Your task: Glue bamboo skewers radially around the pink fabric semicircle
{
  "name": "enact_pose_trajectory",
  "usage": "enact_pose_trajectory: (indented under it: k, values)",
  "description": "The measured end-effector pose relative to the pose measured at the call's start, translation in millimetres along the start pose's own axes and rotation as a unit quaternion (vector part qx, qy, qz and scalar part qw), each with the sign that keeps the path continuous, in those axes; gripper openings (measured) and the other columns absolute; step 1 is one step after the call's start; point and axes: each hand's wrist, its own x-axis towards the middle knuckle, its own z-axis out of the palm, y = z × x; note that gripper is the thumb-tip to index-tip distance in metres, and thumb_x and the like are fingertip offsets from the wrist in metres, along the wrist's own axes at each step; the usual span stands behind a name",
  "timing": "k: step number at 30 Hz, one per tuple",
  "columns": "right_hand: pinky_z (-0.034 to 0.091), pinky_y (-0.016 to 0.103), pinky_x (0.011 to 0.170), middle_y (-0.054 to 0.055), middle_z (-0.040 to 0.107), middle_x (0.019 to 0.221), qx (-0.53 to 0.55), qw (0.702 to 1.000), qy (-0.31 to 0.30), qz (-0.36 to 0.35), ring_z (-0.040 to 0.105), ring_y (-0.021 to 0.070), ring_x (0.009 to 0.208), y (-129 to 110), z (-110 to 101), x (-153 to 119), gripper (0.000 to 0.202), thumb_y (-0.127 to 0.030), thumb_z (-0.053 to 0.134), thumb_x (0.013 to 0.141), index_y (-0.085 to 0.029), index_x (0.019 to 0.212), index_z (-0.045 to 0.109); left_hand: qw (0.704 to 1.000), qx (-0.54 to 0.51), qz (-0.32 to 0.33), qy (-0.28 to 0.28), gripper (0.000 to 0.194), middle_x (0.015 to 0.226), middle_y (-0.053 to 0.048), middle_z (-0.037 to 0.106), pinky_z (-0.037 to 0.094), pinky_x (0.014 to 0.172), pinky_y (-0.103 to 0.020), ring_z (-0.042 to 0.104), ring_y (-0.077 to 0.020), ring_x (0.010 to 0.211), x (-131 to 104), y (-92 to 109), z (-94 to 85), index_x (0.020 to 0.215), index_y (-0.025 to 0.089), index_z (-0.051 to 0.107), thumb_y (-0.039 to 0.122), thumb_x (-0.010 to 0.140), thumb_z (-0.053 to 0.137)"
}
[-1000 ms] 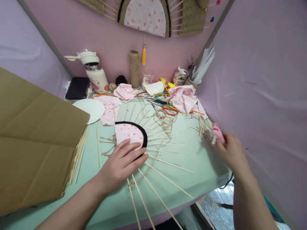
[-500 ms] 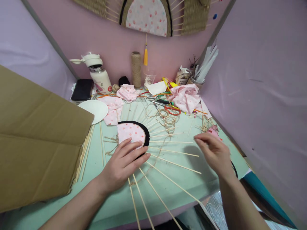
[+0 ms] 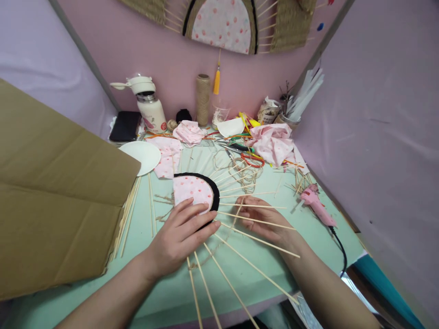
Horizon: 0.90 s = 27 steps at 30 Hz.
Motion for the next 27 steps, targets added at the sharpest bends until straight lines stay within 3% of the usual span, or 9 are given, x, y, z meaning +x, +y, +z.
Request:
enact_pose_trajectory:
  k: [6,16,27]
  values:
    - [0.036,0.014,0.047,-0.003,0.053,0.066,0.053,0.997,-0.038,0.039,0.048,0.0053,0.058,3.5,-6.7,4.2,0.02,-0.017,0.081,0.072,-0.013,0.074,0.061,1.0,-0.009,-0.001,-0.005,0.038,0.126,-0.011,0.067,0.031,0.115,-0.049,0.048,-0.023,0.131,0.5,0.6,0.0,0.129,0.016,0.06,0.015,0.101,0.034]
    - [0.039,0.015,0.051,-0.004,0.054,0.068,0.094,0.99,-0.051,0.087,0.048,0.0056,0.06,2.7,-4.1,5.6,0.022,-0.017,0.081,0.069,-0.014,0.077,0.06,1.0,-0.008,0.0,-0.005,0.037,0.125,-0.01,0.067,0.031,0.114,-0.049,0.047,-0.022,0.131,1.7,1.1,-0.4,0.129,0.017,0.059,0.014,0.101,0.033]
    - [0.033,0.019,0.048,-0.004,0.045,0.063,-0.01,0.999,-0.004,0.04,0.041,0.0075,0.058,5.8,1.6,6.1,0.026,-0.023,0.084,0.065,-0.016,0.066,0.058,1.0,-0.013,0.017,-0.014,0.038,0.125,-0.011,0.067,0.031,0.114,-0.048,0.047,-0.0226,0.131,2.5,2.1,-0.2,0.127,0.016,0.06,0.015,0.101,0.033]
